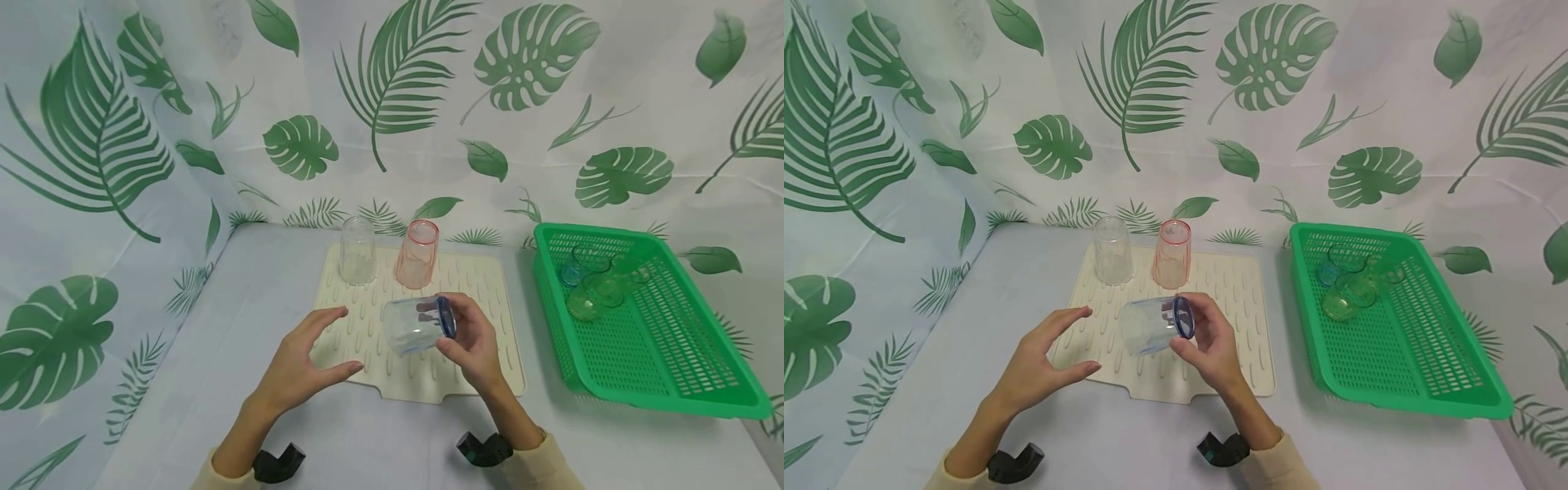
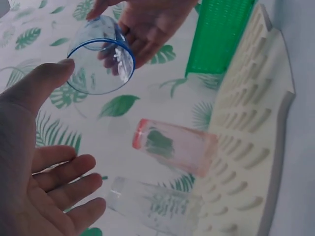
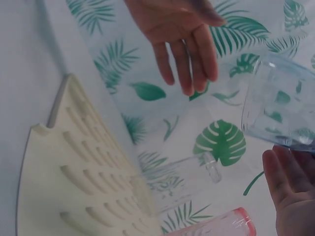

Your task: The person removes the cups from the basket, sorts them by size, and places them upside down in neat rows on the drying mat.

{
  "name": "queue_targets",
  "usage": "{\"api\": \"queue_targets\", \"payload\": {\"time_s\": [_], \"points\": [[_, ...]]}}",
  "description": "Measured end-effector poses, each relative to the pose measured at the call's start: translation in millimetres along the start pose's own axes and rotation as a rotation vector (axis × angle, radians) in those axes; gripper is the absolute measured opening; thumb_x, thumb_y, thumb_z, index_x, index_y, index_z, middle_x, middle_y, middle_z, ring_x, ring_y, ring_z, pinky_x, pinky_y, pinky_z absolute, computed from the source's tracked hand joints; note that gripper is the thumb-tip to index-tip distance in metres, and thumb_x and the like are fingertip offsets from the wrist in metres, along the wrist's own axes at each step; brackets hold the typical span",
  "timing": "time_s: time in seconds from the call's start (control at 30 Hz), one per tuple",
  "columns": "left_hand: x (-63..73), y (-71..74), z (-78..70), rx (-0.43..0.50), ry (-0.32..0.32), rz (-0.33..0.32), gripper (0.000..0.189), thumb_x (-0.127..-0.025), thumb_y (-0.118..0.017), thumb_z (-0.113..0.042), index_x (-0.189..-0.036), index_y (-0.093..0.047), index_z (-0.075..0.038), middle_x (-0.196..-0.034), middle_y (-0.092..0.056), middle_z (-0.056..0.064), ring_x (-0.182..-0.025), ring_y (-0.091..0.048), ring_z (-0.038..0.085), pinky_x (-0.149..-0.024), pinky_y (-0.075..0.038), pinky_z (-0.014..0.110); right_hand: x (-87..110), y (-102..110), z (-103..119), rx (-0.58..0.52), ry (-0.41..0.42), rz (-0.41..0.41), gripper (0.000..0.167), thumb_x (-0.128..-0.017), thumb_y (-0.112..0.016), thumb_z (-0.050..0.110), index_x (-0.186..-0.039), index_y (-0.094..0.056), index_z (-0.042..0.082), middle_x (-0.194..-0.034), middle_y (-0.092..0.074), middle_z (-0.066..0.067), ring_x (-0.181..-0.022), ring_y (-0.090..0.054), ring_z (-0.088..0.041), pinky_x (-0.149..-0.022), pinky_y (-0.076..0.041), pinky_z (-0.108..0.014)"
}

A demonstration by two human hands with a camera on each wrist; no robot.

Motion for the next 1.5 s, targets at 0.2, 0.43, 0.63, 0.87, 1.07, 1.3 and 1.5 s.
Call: {"api": "queue_targets", "payload": {"time_s": [0.2,0.43,0.63,0.87,1.07,1.3,1.5], "points": [[9.1,-2.3,13.0,-0.093,0.062,-0.014,0.084,-0.075,-0.088,-0.040,-0.145,-0.052,-0.009,-0.147,-0.054,0.008,-0.139,-0.051,0.029,-0.110,-0.047,0.052,-0.4,2,-3,0.009,-0.039,-0.051,0.052,-0.089,-0.062,-0.002,-0.139,-0.047,-0.002,-0.128,-0.058,0.001,-0.112,-0.059,-0.009,-0.092,-0.057,-0.022],[19.4,-8.6,33.9,-0.176,0.129,-0.020,0.091,-0.073,-0.088,-0.042,-0.145,-0.050,-0.002,-0.151,-0.049,0.018,-0.143,-0.045,0.036,-0.116,-0.039,0.054,-2.6,2,-5,0.028,-0.048,-0.087,0.054,-0.089,-0.060,0.000,-0.141,-0.043,-0.006,-0.129,-0.056,0.001,-0.113,-0.058,-0.009,-0.095,-0.055,-0.019],[26.4,-16.7,55.3,-0.235,0.203,0.015,0.098,-0.073,-0.088,-0.044,-0.148,-0.045,0.002,-0.156,-0.043,0.020,-0.147,-0.039,0.036,-0.121,-0.033,0.052,-7.8,0,-10,0.031,-0.074,-0.144,0.057,-0.088,-0.058,-0.011,-0.142,-0.040,-0.011,-0.132,-0.053,-0.001,-0.115,-0.055,-0.010,-0.096,-0.054,-0.017],[30.7,-21.8,69.8,-0.283,0.243,0.051,0.104,-0.074,-0.085,-0.050,-0.150,-0.040,0.004,-0.159,-0.037,0.021,-0.149,-0.033,0.040,-0.122,-0.029,0.056,-15.5,-4,-20,0.055,-0.128,-0.187,0.061,-0.087,-0.058,-0.015,-0.144,-0.037,-0.013,-0.132,-0.051,-0.006,-0.118,-0.055,-0.008,-0.097,-0.052,-0.015],[31.7,-24.1,77.0,-0.297,0.285,0.087,0.112,-0.071,-0.086,-0.054,-0.153,-0.036,0.003,-0.161,-0.032,0.024,-0.152,-0.027,0.040,-0.125,-0.020,0.058,-23.8,-13,-28,0.108,-0.194,-0.185,0.061,-0.089,-0.062,-0.008,-0.145,-0.038,-0.009,-0.140,-0.048,-0.017,-0.127,-0.053,-0.007,-0.103,-0.050,-0.016],[34.7,-25.6,83.5,-0.320,0.336,0.125,0.114,-0.071,-0.085,-0.056,-0.153,-0.034,0.004,-0.161,-0.031,0.025,-0.153,-0.025,0.040,-0.126,-0.019,0.057,-34.3,-27,-42,0.145,-0.243,-0.181,0.061,-0.088,-0.067,-0.006,-0.144,-0.042,-0.007,-0.143,-0.048,-0.025,-0.130,-0.053,-0.014,-0.106,-0.049,-0.018],[35.6,-24.6,84.7,-0.319,0.347,0.136,0.112,-0.072,-0.084,-0.055,-0.152,-0.034,0.006,-0.161,-0.029,0.027,-0.153,-0.023,0.041,-0.126,-0.019,0.056,-42.4,-38,-55,0.233,-0.283,-0.166,0.061,-0.087,-0.074,0.002,-0.142,-0.046,-0.001,-0.139,-0.054,-0.021,-0.127,-0.055,-0.029,-0.103,-0.051,-0.022]]}}
Point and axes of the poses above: each hand's wrist, its own x-axis away from the middle knuckle, its own y-axis out of the back of the hand, z = x × y, the point moved 1 cm from there along -x, towards the middle knuckle
